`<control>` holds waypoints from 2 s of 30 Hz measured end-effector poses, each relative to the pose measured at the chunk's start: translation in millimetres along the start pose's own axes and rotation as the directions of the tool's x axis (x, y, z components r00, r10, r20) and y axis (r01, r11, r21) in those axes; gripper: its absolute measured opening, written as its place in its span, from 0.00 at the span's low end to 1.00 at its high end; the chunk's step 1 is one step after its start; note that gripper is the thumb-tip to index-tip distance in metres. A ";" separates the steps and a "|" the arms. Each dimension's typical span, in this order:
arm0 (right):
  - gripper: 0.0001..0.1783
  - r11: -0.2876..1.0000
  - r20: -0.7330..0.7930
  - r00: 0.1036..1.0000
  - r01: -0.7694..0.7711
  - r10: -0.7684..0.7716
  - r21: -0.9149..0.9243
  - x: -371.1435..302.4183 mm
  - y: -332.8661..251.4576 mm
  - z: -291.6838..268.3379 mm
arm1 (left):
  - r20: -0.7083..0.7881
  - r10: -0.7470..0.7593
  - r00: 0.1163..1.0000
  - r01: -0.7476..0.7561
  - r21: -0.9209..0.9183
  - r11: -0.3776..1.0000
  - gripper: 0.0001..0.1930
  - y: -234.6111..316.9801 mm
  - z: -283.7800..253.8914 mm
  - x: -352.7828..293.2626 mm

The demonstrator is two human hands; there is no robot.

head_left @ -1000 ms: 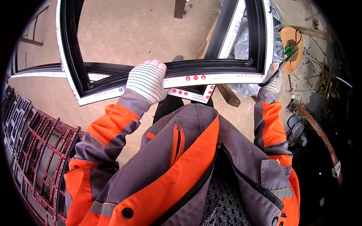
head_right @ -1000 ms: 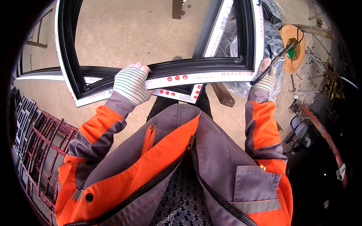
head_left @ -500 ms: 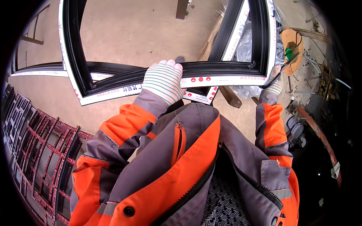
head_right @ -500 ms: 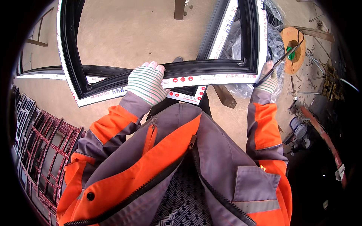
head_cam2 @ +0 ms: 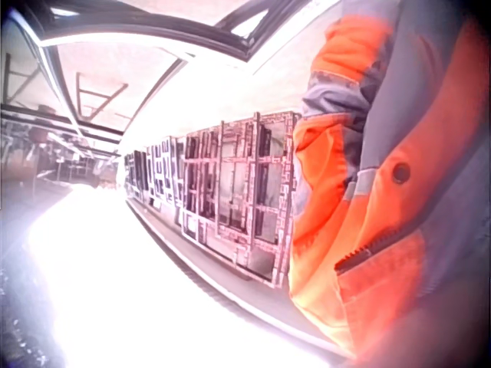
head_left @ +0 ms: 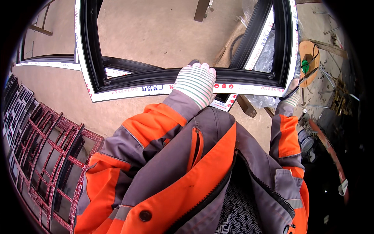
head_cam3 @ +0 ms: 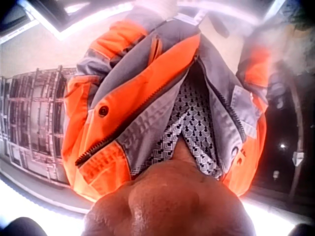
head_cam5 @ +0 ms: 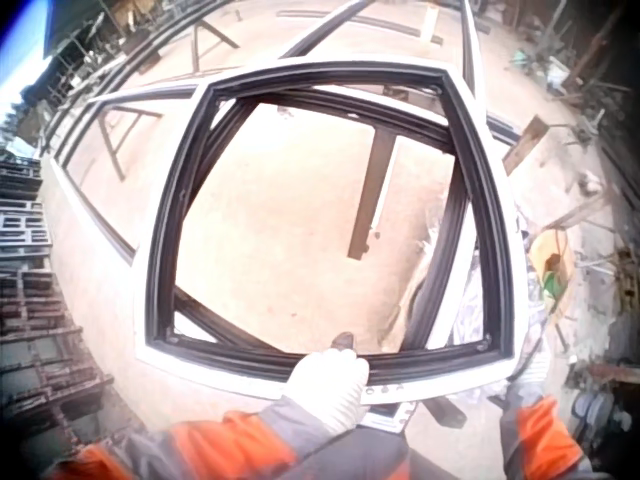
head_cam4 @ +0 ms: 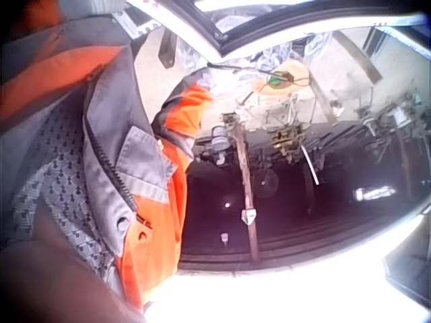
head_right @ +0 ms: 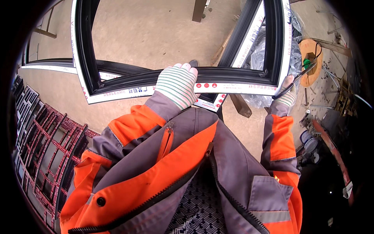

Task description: The person installs a black rubber seal into the groove of a white window frame. They press the seal into place by hand and use pliers to tuck the edges securely into the corners and along the sides of the frame.

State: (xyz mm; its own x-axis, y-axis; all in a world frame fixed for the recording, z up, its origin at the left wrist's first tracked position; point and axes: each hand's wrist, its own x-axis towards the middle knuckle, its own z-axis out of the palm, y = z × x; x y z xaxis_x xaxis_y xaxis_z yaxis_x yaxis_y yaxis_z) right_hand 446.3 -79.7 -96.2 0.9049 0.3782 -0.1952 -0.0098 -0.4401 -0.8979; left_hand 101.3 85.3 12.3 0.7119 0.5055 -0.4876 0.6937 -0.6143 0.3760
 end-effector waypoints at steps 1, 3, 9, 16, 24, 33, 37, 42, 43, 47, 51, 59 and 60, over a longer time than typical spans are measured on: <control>0.26 1.000 0.002 1.000 -0.005 0.005 -0.003 -1.1 -0.5 -1.8 | 0.001 -0.001 1.000 0.001 -0.007 1.000 0.25 -0.7 -0.3 -0.6; 0.26 1.000 -0.001 1.000 -0.003 0.003 -0.003 -1.7 -1.4 -1.8 | 0.002 0.003 1.000 -0.003 -0.020 1.000 0.25 -1.2 0.2 -0.9; 0.27 1.000 -0.002 1.000 0.001 -0.001 0.002 -0.3 -1.6 -2.3 | -0.091 -0.043 0.995 0.038 -0.050 0.998 0.25 -9.1 8.0 -9.7; 0.27 1.000 0.009 1.000 0.005 -0.004 -0.014 -2.5 -5.6 -3.1 | -0.143 -0.089 0.986 0.090 0.003 0.996 0.26 -76.0 3.6 -57.6; 0.27 0.999 0.015 1.000 0.008 -0.007 -0.035 -5.9 -9.8 -4.2 | -0.107 -0.060 0.992 0.065 0.043 0.997 0.23 -80.3 2.7 -53.8; 0.27 0.999 0.021 1.000 0.006 -0.005 -0.034 -7.3 -11.7 -1.9 | -0.090 -0.018 0.996 0.025 0.076 0.997 0.21 -83.0 4.1 -53.1; 0.27 0.999 0.030 0.999 0.011 -0.010 -0.033 -5.2 -11.3 1.5 | -0.092 -0.028 0.995 0.033 0.055 0.998 0.22 -74.3 5.5 -48.5; 0.27 0.999 0.044 0.999 0.019 -0.018 -0.039 -7.5 -10.4 6.7 | -0.046 -0.036 0.998 0.038 0.034 0.999 0.22 -59.4 3.5 -38.3; 0.27 0.999 0.054 0.998 0.022 -0.020 -0.041 -6.4 -11.5 8.9 | -0.067 -0.028 0.997 0.031 0.038 0.999 0.22 -60.3 4.3 -39.0; 0.27 0.998 0.063 0.998 0.023 -0.020 -0.050 -5.8 -15.0 8.2 | -0.135 -0.003 0.991 0.001 -0.018 1.000 0.21 -62.3 7.4 -41.5; 0.27 0.997 0.076 0.997 0.025 -0.019 -0.072 -8.9 -20.1 5.8 | -0.140 -0.045 0.989 0.039 -0.043 0.998 0.21 -63.7 4.2 -46.2; 0.27 0.994 0.071 0.997 0.030 -0.023 -0.107 -13.0 -24.6 -1.0 | -0.198 -0.048 0.979 0.052 0.011 0.999 0.27 -119.9 5.6 -79.1; 0.27 0.994 0.074 0.997 0.029 -0.022 -0.107 -12.7 -24.9 0.0 | -0.184 -0.052 0.982 0.056 0.015 0.998 0.26 -119.0 4.2 -78.9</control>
State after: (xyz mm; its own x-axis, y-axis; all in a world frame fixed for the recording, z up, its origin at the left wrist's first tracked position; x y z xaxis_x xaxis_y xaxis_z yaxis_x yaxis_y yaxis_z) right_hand 435.1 -73.6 -71.3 0.8710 0.4467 -0.2044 0.0624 -0.5133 -0.8560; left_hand -37.9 116.0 2.7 0.6825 0.6397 -0.3535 0.7308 -0.5938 0.3365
